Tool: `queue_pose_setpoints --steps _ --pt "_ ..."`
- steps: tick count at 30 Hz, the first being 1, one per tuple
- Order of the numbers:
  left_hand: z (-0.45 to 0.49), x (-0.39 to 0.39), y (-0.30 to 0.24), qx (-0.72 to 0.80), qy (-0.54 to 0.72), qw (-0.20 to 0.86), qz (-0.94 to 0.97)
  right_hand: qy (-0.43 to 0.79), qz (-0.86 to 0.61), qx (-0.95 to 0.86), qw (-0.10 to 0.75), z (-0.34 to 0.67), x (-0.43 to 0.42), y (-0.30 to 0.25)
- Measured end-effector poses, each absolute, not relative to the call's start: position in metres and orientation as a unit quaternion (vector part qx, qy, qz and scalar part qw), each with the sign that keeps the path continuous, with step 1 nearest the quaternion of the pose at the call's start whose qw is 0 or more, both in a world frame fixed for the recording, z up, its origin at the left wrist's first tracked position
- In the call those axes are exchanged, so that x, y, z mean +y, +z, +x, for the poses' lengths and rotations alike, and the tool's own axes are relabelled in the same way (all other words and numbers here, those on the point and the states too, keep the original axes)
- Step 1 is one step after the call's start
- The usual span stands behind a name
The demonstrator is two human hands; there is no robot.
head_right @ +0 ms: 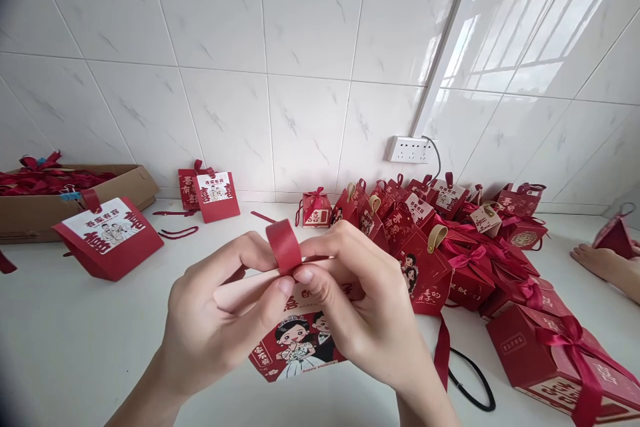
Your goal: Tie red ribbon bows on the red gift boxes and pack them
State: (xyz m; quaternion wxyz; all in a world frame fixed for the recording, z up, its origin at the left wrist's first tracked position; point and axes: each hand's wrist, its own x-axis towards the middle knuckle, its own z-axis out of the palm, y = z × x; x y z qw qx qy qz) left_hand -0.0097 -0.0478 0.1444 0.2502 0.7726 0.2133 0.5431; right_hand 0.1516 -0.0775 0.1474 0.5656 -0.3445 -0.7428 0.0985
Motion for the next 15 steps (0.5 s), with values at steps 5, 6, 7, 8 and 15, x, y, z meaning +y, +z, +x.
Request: queue_pose_setpoints --steps 5,6,7,8,15 --pt "-0.0114 -0.0474 0.1439 0.230 0.525 0.275 0.772 0.157 -0.344 -0.762 0.526 0.1534 -0.0775 0.1500" --pt "-0.0113 -0.0474 0.1439 0.230 0.523 0.285 0.770 0.157 -0.345 -0.761 0.527 0.1531 -0.0778 0.1502" --pt "-0.0112 -0.0472 0.1439 0.227 0.521 0.297 0.767 0.156 -0.344 -0.760 0.529 0.1528 -0.0782 0.1503" --pt "-0.0112 -0.0471 0.1439 0.225 0.520 0.308 0.764 0.157 -0.343 -0.759 0.531 0.1524 -0.0787 0.1504" --pt "-0.0162 -0.0438 0.1469 0.217 0.450 0.368 0.784 0.162 -0.346 -0.747 0.544 0.1530 -0.0811 0.1496"
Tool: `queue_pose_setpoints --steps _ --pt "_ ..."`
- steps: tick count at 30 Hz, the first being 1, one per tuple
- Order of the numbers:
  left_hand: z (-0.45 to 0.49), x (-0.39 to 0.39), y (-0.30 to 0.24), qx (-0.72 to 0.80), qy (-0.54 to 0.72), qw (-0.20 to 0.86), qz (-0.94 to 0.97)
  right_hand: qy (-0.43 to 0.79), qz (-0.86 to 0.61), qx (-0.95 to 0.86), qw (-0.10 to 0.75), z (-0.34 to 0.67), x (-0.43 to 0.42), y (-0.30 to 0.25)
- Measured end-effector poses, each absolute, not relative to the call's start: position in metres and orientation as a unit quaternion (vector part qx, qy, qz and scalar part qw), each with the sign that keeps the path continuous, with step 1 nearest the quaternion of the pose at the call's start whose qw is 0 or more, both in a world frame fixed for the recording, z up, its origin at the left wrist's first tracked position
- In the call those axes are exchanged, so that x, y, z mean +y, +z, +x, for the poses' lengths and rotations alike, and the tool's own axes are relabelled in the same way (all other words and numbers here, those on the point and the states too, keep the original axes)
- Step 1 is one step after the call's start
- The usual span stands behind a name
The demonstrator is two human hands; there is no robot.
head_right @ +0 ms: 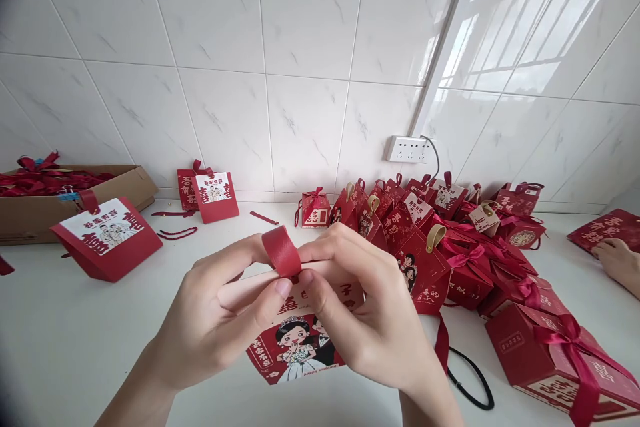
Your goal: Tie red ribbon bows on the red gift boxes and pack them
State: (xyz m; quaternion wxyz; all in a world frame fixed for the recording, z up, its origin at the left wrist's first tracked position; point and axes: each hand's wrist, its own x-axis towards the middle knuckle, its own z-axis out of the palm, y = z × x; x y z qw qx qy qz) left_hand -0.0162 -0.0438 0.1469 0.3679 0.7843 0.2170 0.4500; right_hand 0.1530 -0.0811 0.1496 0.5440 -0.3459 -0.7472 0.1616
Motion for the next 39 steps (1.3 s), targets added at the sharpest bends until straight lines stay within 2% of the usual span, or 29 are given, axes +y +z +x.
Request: queue_pose_setpoints --steps 3,8,14,21,27,34,39 --pt "-0.017 -0.043 0.148 0.210 0.450 0.366 0.787 0.154 -0.346 -0.740 0.556 0.152 -0.080 0.148" --pt "-0.018 -0.043 0.146 0.199 0.481 0.289 0.804 0.173 -0.350 -0.717 0.578 0.145 -0.080 0.146" --pt "-0.020 -0.047 0.148 0.200 0.493 0.257 0.807 0.194 -0.335 -0.688 0.614 0.138 -0.085 0.142" --pt "-0.022 -0.048 0.157 0.241 0.469 0.337 0.780 0.154 -0.355 -0.706 0.594 0.140 -0.082 0.144" --pt "-0.020 -0.049 0.153 0.228 0.502 0.345 0.759 0.214 -0.373 -0.706 0.563 0.141 -0.082 0.143" --pt "-0.018 -0.048 0.150 0.216 0.522 0.328 0.758 0.171 -0.364 -0.727 0.557 0.143 -0.081 0.145" --pt "-0.026 -0.048 0.156 0.227 0.456 0.382 0.771 0.153 -0.350 -0.757 0.530 0.146 -0.082 0.142"
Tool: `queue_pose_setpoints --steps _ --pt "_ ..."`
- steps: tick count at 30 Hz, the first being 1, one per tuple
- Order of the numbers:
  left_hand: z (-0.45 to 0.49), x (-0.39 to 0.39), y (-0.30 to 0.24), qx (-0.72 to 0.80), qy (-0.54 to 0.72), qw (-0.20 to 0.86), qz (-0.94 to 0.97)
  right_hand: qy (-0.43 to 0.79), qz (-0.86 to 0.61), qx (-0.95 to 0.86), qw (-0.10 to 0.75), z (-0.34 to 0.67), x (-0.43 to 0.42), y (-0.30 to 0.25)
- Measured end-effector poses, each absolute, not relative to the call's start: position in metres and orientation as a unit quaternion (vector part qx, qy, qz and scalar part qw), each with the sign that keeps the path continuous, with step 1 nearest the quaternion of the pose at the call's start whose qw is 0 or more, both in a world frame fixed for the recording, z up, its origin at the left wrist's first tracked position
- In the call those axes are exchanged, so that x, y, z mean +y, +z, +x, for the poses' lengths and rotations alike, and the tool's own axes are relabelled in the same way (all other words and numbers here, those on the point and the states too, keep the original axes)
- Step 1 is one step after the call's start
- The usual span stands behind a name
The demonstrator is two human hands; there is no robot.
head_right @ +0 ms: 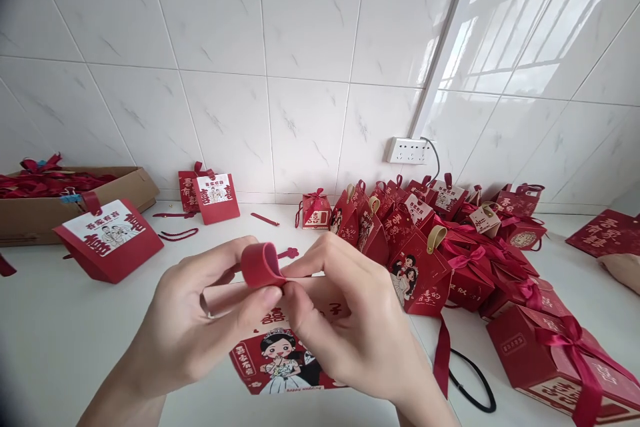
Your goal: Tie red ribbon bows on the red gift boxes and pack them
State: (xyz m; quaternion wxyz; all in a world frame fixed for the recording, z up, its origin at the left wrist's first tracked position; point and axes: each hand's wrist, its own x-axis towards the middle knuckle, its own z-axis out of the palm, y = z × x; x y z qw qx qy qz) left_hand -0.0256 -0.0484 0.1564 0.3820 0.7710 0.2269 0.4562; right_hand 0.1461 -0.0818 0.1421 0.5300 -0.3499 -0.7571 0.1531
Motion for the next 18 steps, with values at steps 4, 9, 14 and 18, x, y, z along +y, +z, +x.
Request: queue_pose_setpoints --steps 4,9,14,18 --pt "-0.029 -0.047 0.160 0.262 0.480 0.370 0.751 0.144 -0.382 -0.763 0.502 0.147 -0.083 0.141" --pt "-0.028 -0.041 0.155 0.245 0.496 0.385 0.739 0.122 -0.388 -0.780 0.475 0.148 -0.088 0.144" --pt "-0.025 -0.042 0.156 0.220 0.496 0.437 0.718 0.114 -0.393 -0.788 0.460 0.149 -0.092 0.148" --pt "-0.022 -0.046 0.159 0.212 0.512 0.436 0.709 0.125 -0.381 -0.795 0.455 0.149 -0.094 0.150"
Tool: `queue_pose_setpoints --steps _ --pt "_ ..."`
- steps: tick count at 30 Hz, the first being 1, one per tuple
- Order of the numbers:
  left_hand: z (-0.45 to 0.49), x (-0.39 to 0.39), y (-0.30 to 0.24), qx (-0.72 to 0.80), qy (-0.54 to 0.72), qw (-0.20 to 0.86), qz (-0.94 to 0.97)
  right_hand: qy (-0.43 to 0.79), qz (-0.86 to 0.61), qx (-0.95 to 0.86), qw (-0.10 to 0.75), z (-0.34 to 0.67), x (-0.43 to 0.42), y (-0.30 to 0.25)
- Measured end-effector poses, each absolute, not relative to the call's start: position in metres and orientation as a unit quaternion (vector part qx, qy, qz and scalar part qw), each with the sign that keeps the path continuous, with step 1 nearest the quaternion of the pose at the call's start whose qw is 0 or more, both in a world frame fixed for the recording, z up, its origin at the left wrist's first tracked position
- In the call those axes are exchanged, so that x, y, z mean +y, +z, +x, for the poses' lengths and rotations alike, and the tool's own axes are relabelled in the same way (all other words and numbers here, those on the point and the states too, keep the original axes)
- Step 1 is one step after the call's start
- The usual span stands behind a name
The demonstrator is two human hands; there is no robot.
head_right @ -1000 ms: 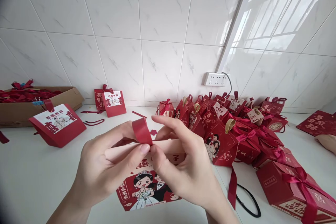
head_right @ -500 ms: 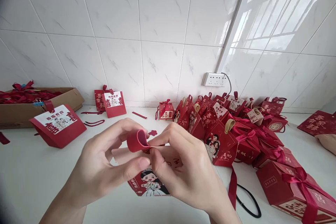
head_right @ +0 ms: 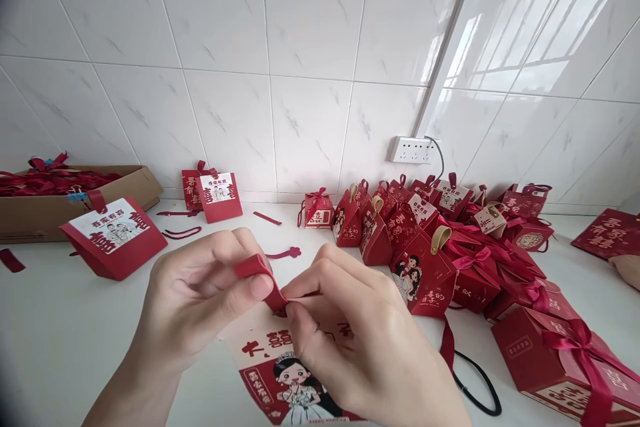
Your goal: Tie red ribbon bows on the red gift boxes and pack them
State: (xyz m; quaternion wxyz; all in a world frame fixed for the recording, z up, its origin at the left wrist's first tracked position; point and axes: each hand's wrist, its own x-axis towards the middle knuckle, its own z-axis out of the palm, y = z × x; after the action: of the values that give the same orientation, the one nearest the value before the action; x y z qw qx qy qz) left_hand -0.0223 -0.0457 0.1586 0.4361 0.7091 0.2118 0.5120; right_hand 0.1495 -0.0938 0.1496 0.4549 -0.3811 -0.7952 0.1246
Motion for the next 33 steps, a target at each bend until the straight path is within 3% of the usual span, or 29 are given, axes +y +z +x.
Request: queue_pose_setpoints --steps 14,20,22,27,33 --pt "-0.022 -0.047 0.158 0.231 0.531 0.379 0.722 0.123 -0.401 -0.798 0.432 0.149 -0.097 0.158" --pt "-0.020 -0.037 0.154 0.286 0.523 0.389 0.703 0.250 -0.410 -0.792 0.378 0.156 -0.076 0.151" --pt "-0.021 -0.034 0.154 0.325 0.531 0.377 0.686 0.209 -0.435 -0.784 0.390 0.155 -0.068 0.148" --pt "-0.020 -0.029 0.151 0.398 0.558 0.328 0.651 -0.026 -0.503 -0.748 0.433 0.141 -0.066 0.142" --pt "-0.018 -0.027 0.144 0.417 0.558 0.281 0.660 -0.034 -0.531 -0.761 0.371 0.116 -0.072 0.135"
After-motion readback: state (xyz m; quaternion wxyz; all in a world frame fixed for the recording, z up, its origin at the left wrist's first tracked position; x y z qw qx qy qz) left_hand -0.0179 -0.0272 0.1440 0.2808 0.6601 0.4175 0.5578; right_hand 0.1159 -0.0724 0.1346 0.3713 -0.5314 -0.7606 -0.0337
